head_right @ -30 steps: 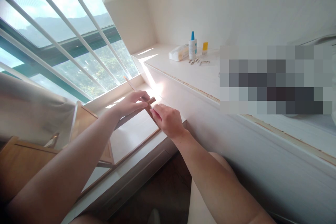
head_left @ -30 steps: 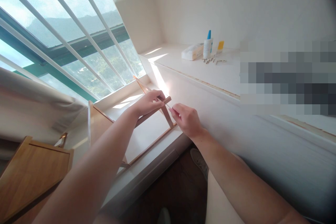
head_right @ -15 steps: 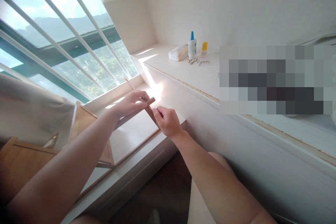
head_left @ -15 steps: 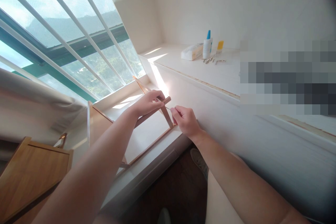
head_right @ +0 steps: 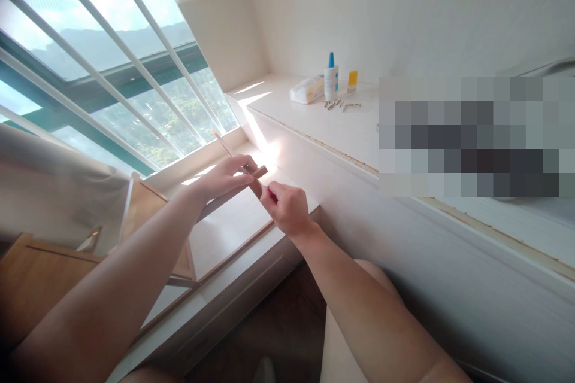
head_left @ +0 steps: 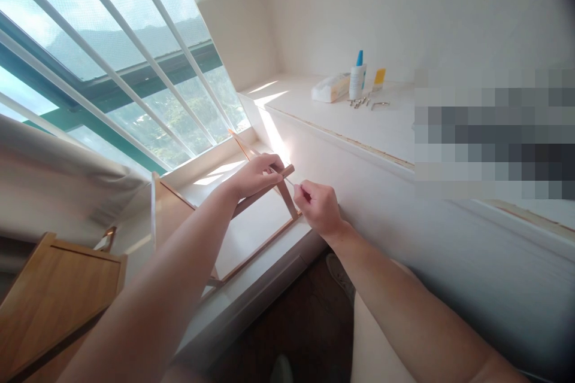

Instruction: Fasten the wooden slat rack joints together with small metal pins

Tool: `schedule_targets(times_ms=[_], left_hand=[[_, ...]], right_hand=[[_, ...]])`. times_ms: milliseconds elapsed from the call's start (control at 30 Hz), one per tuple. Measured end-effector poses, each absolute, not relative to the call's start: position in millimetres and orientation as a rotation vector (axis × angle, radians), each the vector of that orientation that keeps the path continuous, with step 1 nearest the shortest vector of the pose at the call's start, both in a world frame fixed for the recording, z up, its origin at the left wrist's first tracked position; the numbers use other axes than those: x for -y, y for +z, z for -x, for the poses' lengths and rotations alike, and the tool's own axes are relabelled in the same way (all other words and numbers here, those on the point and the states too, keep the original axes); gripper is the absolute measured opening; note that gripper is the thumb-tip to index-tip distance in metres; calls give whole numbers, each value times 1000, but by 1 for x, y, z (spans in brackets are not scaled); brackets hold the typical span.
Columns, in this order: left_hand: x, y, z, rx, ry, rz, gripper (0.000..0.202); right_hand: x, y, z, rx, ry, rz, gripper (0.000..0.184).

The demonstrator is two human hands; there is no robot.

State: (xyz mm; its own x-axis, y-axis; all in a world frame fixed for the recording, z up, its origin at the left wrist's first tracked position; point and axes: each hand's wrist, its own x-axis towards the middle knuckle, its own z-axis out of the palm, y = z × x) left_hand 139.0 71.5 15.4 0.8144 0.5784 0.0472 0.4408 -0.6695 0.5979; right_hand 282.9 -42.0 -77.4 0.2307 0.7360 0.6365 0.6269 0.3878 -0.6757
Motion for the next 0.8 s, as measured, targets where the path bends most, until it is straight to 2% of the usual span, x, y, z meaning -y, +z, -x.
schedule_targets(times_ms=[800], left_hand=[[-72,15,-139,-760,307,-2429,14]], right_hand=[[42,-71,-293,1609,-21,1358,34]])
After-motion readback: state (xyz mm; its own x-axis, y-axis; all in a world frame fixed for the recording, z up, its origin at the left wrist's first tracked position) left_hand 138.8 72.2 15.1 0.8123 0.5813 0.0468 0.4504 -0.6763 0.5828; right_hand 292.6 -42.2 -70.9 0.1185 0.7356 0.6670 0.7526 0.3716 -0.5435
